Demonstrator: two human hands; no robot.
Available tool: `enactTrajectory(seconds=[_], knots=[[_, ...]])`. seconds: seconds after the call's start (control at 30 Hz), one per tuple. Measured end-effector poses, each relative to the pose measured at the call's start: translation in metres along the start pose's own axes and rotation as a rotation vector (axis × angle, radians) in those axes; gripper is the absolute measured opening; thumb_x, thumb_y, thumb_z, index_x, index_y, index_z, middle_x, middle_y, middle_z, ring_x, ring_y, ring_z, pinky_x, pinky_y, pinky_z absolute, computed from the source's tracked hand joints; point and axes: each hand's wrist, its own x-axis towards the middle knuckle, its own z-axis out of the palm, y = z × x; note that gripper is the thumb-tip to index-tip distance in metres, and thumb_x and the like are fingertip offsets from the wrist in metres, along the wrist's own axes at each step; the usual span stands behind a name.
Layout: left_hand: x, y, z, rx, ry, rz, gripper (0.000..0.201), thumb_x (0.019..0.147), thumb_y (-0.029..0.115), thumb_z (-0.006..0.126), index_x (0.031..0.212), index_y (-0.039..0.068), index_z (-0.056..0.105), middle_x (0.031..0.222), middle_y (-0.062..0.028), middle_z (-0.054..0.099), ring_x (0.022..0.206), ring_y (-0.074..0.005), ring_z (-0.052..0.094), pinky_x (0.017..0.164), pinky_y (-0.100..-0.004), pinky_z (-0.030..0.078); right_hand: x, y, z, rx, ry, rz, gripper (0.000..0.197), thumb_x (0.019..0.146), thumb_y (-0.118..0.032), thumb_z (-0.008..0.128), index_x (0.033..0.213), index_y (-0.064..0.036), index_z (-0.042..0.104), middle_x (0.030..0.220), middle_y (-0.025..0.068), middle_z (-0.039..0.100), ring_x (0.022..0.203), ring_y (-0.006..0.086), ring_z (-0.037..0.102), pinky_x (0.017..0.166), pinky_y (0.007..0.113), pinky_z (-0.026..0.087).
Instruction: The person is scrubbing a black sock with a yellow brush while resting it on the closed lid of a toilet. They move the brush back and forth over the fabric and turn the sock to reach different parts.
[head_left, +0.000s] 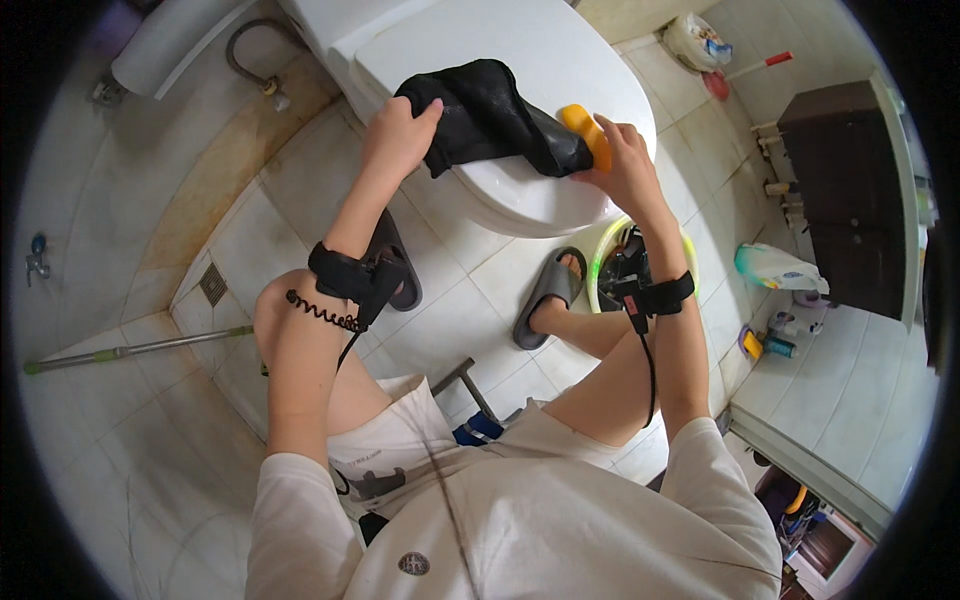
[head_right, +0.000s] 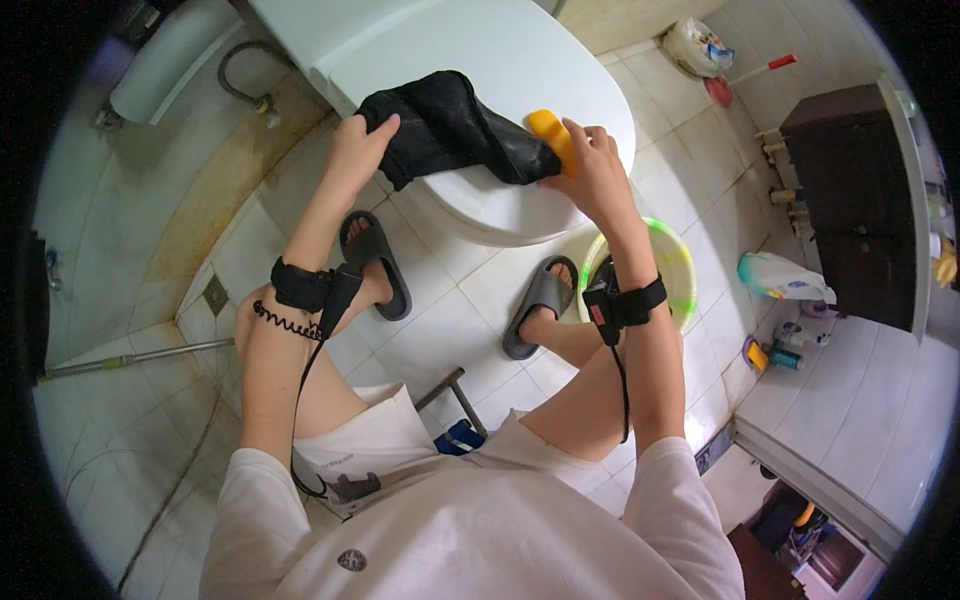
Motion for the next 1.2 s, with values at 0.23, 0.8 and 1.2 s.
enactTrajectory(seconds=[0.23, 0.8, 1.2], knots=[[-0.002, 0.007, -0.010, -0.826, 0.167, -0.203, 0.029, 0.071, 0.024, 0.059, 0.068, -0.004, 0.052, 0.070, -0.0053, 0.055, 0.066, -0.0135, 0.050, 0.061, -0.0291, 0.041, 0.004, 0.014, 0.000, -0.020, -0.013, -0.133, 0.060, 0.062, -0.008, 0.067, 0.117, -0.0076, 0.044, 0.107, 0.0157, 0.048, 0.099, 0.0308, 0.048, 0.082, 0.035, 0.043], [-0.012, 0.012, -0.018, -1.345, -0.272, -0.353, 0.027, 0.072, 0.021, 0.062, 0.092, 0.004, 0.054, 0.089, -0.0025, 0.056, 0.080, -0.0135, 0.053, 0.072, -0.0256, 0.042, 0.011, -0.018, 0.023, -0.421, 0.093, 0.130, 0.052, 0.072, -0.006, 0.048, 0.120, 0.0079, 0.032, 0.080, 0.0207, 0.051, 0.065, 0.0316, 0.056, 0.054, 0.034, 0.048], [-0.020, 0.039, 0.002, -1.489, -0.556, -0.015, 0.030, 0.085, 0.027, 0.050, 0.106, 0.005, 0.051, 0.104, -0.0036, 0.054, 0.097, -0.0144, 0.050, 0.085, -0.0308, 0.039, -0.001, -0.067, -0.012, 0.147, 0.376, -0.067, 0.040, 0.084, -0.028, 0.047, 0.120, -0.0107, 0.042, 0.079, 0.0159, 0.054, 0.068, 0.0340, 0.056, 0.058, 0.039, 0.045]])
